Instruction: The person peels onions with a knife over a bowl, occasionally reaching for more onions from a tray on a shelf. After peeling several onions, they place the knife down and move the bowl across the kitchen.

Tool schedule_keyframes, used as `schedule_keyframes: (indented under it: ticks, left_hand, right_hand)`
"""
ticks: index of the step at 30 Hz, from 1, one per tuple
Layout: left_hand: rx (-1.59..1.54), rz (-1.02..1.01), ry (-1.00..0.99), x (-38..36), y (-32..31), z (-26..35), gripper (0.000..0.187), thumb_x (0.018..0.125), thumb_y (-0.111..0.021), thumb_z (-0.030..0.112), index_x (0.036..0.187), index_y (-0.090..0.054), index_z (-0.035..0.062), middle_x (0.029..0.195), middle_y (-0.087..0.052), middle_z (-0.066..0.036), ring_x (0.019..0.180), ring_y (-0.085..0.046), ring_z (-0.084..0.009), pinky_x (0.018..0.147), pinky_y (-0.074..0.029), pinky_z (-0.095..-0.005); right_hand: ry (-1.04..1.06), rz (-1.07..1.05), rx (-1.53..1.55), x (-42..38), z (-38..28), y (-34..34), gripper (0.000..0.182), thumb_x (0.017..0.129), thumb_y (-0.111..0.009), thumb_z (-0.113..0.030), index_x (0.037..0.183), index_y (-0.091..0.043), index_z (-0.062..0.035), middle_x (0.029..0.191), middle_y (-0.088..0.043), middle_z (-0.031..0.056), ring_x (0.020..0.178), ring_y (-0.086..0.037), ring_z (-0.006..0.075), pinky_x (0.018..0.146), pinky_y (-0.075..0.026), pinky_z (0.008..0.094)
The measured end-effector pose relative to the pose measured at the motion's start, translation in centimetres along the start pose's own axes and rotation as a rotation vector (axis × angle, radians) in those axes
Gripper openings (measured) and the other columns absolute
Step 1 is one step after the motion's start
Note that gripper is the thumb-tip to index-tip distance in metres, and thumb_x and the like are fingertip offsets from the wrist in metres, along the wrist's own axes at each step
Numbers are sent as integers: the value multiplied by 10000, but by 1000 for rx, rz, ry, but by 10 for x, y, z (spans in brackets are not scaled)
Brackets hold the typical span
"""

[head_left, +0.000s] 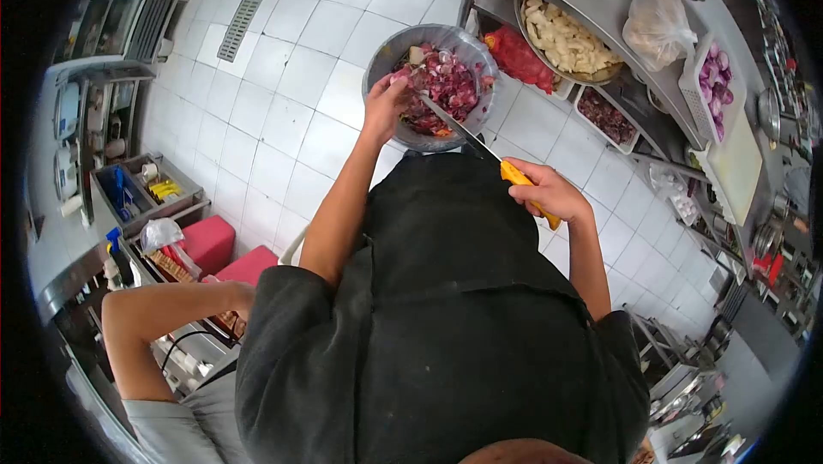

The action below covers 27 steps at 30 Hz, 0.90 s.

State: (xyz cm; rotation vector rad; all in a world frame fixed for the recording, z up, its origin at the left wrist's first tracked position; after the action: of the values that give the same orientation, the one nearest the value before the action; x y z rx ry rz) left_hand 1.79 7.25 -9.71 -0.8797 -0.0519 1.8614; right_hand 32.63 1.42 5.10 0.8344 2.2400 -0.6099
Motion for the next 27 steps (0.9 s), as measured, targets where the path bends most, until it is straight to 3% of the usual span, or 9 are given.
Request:
schedule_keyframes:
  ticks: [6,10,13,17,18,19,22,25,27]
  left_hand:
    - [80,134,-114,-3,2,10,278,855,-691,114,1074,-630,-47,926,-678,-95,797,-638,-160,716,-506,-284]
    - [125,466,-248,8,43,13,231,847,-669,97,1015,-666,-62,839,-680,-87,740,-635,-158,643,-505,-278]
    - [155,401,-184,3,54,37,213,826,-686,119,967,-674,-40,808,-673,-72,713,-625,-142,662,-490,-262]
    - [106,302,-170,-4,34,46,533,784,-691,28,1268,-482,-47,991,-650,-121,868,-633,-205,785,-523,-354]
    - [107,227,-146,4,38,40,636,809,-650,-20,1364,-340,-48,1224,-566,-190,1032,-613,-296,871,-524,-432]
    - [75,189,-138,4,33,39,617,820,-638,-13,1364,-349,-43,1231,-562,-194,1048,-606,-296,902,-510,-438]
    - [-53,72,-100,2,19,42,608,845,-621,18,1387,-349,-17,1237,-560,-158,1076,-581,-269,947,-473,-429]
    - [-142,7,-75,-5,8,53,580,860,-606,20,1392,-373,16,1151,-606,-131,1027,-594,-234,963,-441,-421]
    - [-130,-50,-76,-8,5,65,575,872,-605,34,1397,-371,28,1163,-605,-122,1039,-588,-224,979,-425,-416]
  right_hand:
    - [-2,-136,-100,13,-11,24,587,887,-584,-137,1446,-407,-106,753,-522,-4,507,-463,70,472,-403,222]
    - [-17,-191,-161,3,-24,35,589,890,-570,-139,1449,-384,-109,750,-522,5,505,-463,75,470,-403,228]
    - [-29,-124,-164,-12,-23,55,585,881,-579,-120,1432,-383,-102,751,-524,7,509,-472,75,468,-404,231]
    - [154,74,-132,3,-25,71,473,864,-577,-91,1314,-432,-87,767,-543,24,578,-518,88,516,-433,244]
    - [206,115,-102,9,-27,71,453,860,-577,-101,1291,-439,-84,774,-553,28,605,-533,99,543,-452,263]
    - [256,155,-69,15,-27,69,433,856,-576,-110,1269,-447,-81,782,-564,32,633,-547,111,570,-472,281]
    - [453,263,-283,43,-31,54,385,867,-570,-145,1220,-436,-68,830,-613,114,734,-627,240,678,-499,372]
    - [421,438,-509,56,-47,21,381,871,-587,-196,1194,-442,-55,895,-639,207,827,-643,393,769,-489,439]
    - [342,464,-506,58,-60,-3,453,915,-555,-359,1237,-465,-52,946,-651,270,938,-626,449,815,-480,457]
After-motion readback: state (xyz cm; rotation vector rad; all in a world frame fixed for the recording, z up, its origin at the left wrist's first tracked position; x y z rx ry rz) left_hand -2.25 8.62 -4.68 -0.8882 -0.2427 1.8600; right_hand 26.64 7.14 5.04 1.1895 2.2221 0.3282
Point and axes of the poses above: each hand's wrist, its own x-axis towards the middle knuckle, its own y-axis out of the back of the hand, z = x × y, the point moved 7 cm from there along x, towards the middle knuckle
